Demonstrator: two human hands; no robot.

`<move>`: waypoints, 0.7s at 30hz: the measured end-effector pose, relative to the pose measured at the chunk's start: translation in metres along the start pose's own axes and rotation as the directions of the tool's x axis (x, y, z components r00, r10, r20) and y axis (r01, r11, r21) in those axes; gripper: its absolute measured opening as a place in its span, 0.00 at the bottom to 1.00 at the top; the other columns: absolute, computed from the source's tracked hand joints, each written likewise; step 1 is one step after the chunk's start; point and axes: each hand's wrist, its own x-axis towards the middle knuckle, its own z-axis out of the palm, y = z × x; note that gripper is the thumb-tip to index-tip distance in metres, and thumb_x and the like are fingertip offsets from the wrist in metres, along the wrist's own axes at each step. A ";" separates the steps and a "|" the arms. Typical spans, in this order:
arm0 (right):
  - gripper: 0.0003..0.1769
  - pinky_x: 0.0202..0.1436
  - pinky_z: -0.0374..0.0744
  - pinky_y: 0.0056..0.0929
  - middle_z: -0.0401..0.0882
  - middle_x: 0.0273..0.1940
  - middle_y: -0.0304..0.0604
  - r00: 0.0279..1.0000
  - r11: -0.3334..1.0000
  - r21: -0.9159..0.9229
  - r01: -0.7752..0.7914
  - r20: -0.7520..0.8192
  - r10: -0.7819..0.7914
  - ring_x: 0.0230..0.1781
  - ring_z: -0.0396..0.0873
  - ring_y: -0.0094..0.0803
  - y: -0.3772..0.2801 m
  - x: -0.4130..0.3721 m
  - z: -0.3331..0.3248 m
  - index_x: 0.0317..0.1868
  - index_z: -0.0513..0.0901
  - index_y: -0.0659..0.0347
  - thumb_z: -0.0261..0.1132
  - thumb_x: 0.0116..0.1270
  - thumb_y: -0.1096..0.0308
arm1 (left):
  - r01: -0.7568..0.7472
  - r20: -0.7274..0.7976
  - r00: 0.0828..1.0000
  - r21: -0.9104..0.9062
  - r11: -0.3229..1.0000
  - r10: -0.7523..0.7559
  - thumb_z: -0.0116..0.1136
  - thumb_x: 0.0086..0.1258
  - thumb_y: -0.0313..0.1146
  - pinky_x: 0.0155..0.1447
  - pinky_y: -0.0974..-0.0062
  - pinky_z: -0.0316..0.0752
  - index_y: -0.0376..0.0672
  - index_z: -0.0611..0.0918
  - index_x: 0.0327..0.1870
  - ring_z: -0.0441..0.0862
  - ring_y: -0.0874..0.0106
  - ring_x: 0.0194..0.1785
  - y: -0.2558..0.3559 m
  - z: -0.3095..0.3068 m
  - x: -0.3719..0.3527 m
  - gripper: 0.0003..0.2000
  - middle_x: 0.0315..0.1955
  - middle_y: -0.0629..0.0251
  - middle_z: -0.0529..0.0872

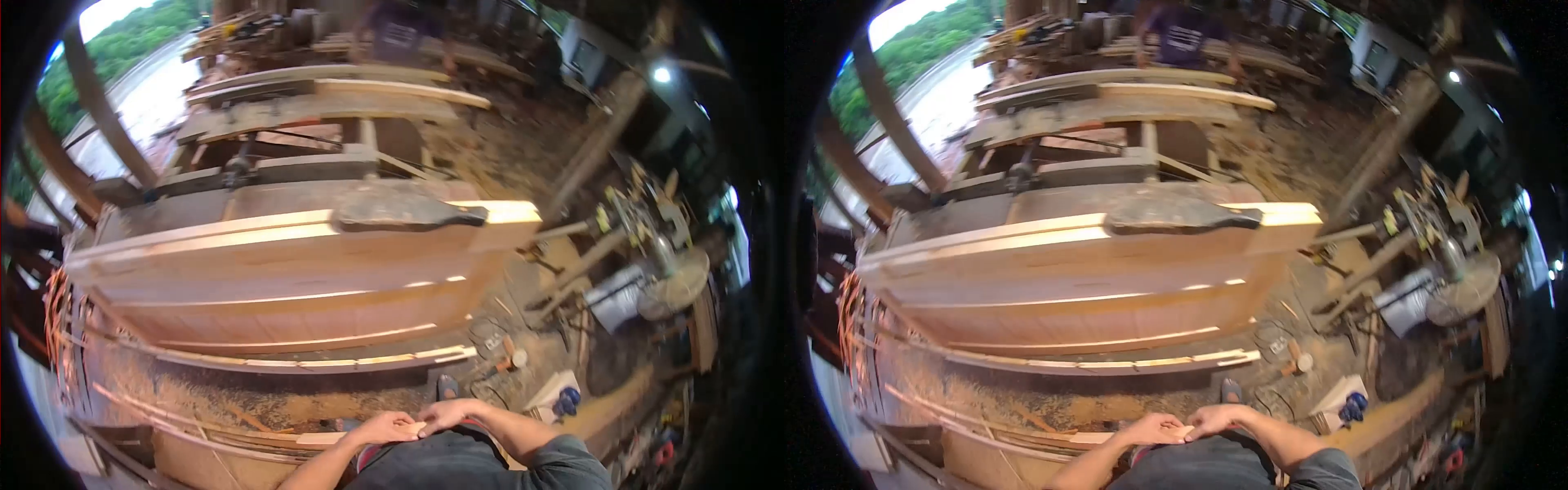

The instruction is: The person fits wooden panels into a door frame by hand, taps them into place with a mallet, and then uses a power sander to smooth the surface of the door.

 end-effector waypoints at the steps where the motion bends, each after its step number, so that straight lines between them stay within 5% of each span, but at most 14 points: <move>1: 0.37 0.55 0.78 0.33 0.86 0.50 0.48 0.994 0.991 0.113 0.075 -0.083 -0.066 0.51 0.81 0.36 0.023 -0.017 0.001 0.61 0.80 0.65 0.70 0.67 0.40 | 0.006 0.020 1.000 0.102 0.995 -0.008 0.76 0.61 0.52 0.57 0.69 0.78 0.42 0.85 0.54 0.86 0.68 0.51 0.005 0.004 0.019 0.27 0.46 0.58 0.89; 6: 0.31 0.53 0.78 0.30 0.86 0.49 0.42 0.958 0.935 0.284 0.211 -0.251 -0.140 0.50 0.81 0.30 0.155 -0.116 -0.036 0.60 0.82 0.62 0.74 0.66 0.48 | 0.019 0.026 0.999 0.445 0.895 -0.034 0.70 0.63 0.59 0.63 0.62 0.77 0.45 0.83 0.58 0.84 0.54 0.57 0.040 0.015 0.107 0.31 0.53 0.53 0.87; 8: 0.30 0.53 0.77 0.28 0.85 0.48 0.39 0.997 0.918 0.393 0.058 -0.073 -0.032 0.50 0.79 0.28 0.213 -0.147 -0.054 0.60 0.81 0.61 0.73 0.67 0.47 | 0.027 0.043 0.997 0.551 0.834 -0.061 0.68 0.64 0.58 0.64 0.58 0.76 0.47 0.82 0.62 0.82 0.54 0.62 0.050 0.024 0.156 0.31 0.56 0.54 0.85; 10: 0.30 0.53 0.76 0.28 0.83 0.50 0.37 0.997 0.896 0.440 0.057 0.029 -0.078 0.51 0.77 0.25 0.283 -0.145 -0.053 0.59 0.80 0.61 0.73 0.68 0.47 | -0.152 0.098 0.987 0.377 0.914 0.124 0.65 0.63 0.64 0.65 0.58 0.76 0.47 0.84 0.59 0.82 0.53 0.61 0.051 0.042 0.212 0.32 0.55 0.54 0.86; 12: 0.28 0.63 0.73 0.28 0.80 0.57 0.36 0.976 0.736 0.659 0.156 0.012 -0.218 0.59 0.75 0.25 0.326 -0.148 -0.044 0.67 0.75 0.59 0.69 0.73 0.54 | -0.110 0.058 0.993 0.708 0.697 0.098 0.67 0.63 0.61 0.64 0.58 0.76 0.47 0.84 0.58 0.82 0.54 0.59 0.002 0.083 0.267 0.30 0.53 0.54 0.87; 14: 0.35 0.71 0.68 0.31 0.75 0.68 0.43 0.981 0.638 0.753 0.165 -0.056 -0.188 0.69 0.69 0.31 0.362 -0.159 -0.042 0.75 0.69 0.58 0.68 0.72 0.54 | -0.196 0.035 0.974 0.619 0.761 0.222 0.68 0.63 0.58 0.61 0.59 0.78 0.44 0.84 0.56 0.84 0.55 0.57 0.050 0.073 0.321 0.29 0.52 0.52 0.87; 16: 0.39 0.73 0.66 0.31 0.72 0.71 0.45 0.979 0.482 0.854 0.197 -0.201 -0.044 0.71 0.68 0.31 0.402 -0.158 -0.036 0.77 0.64 0.60 0.68 0.72 0.57 | 0.128 -0.351 0.933 0.118 0.985 -0.079 0.69 0.63 0.57 0.58 0.59 0.79 0.42 0.85 0.54 0.84 0.54 0.55 -0.008 0.066 0.361 0.28 0.51 0.51 0.87; 18: 0.43 0.75 0.64 0.30 0.67 0.75 0.46 0.965 0.352 0.911 0.216 -0.255 0.065 0.73 0.66 0.33 0.432 -0.146 -0.029 0.79 0.59 0.64 0.69 0.71 0.61 | 0.091 -0.562 0.794 0.489 0.868 0.233 0.68 0.64 0.56 0.54 0.63 0.82 0.41 0.84 0.54 0.86 0.53 0.53 -0.077 0.054 0.383 0.28 0.51 0.49 0.87; 21: 0.45 0.76 0.62 0.30 0.60 0.79 0.46 0.968 0.288 0.938 0.192 -0.229 0.099 0.74 0.65 0.33 0.465 -0.126 -0.020 0.81 0.55 0.66 0.68 0.69 0.67 | 0.358 -0.624 0.781 0.471 0.806 0.018 0.67 0.66 0.57 0.70 0.53 0.68 0.44 0.83 0.60 0.77 0.54 0.67 -0.104 0.032 0.410 0.29 0.61 0.51 0.83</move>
